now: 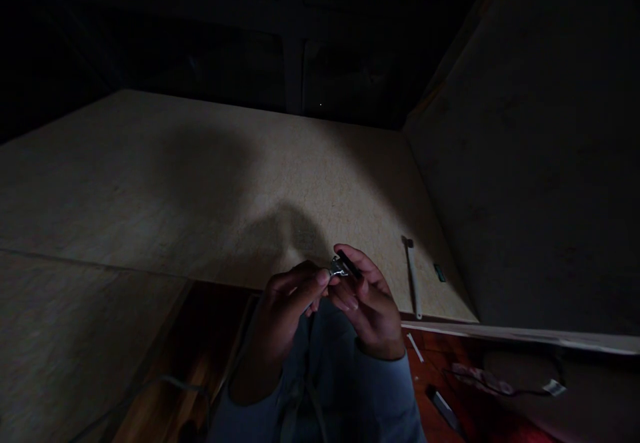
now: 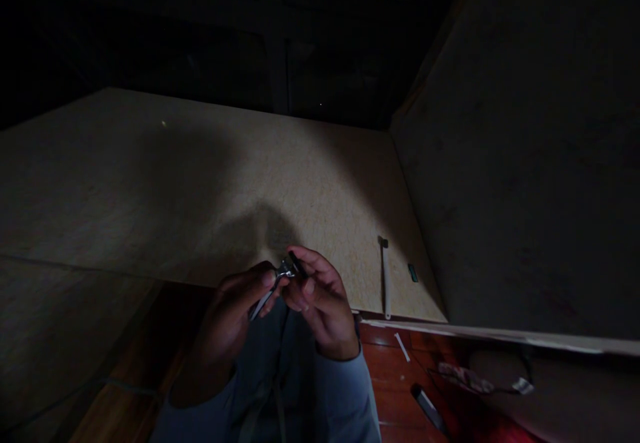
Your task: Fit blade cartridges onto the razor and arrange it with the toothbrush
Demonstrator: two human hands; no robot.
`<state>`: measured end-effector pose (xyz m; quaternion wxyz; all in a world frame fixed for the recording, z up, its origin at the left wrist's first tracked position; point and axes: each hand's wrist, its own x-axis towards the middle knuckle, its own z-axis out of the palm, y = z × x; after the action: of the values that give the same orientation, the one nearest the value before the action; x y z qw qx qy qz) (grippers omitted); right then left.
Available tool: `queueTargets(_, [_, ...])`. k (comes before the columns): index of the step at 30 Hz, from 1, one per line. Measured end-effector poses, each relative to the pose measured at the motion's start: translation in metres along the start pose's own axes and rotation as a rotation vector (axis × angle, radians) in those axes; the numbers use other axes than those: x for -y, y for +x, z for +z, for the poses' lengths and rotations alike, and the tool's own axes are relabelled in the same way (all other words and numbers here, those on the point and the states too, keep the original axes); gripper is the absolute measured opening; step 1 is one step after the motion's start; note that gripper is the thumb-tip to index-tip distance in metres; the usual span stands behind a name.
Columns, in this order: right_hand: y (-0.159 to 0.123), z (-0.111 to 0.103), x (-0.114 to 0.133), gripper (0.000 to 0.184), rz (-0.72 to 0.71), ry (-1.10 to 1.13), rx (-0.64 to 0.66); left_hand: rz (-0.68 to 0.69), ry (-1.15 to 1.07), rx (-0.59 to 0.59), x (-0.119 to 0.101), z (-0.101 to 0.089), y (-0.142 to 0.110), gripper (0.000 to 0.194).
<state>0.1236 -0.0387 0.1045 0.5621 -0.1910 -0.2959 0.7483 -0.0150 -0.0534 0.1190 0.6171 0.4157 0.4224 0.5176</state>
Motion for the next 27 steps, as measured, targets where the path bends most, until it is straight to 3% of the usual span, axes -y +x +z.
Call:
queueTargets(6, [-0.0007, -0.0028, -0.0006, 0.046, 0.004, -0.027, 0.007, 0.015, 0.061, -0.054, 0.0001, 0.0042, -0.0011, 0.037])
queueTargets(27, [-0.0027, -0.0039, 0.0, 0.046, 0.0, -0.048, -0.023, 0.065, 0.127, 0.0, -0.0089, 0.0066, -0.0008, 0.047])
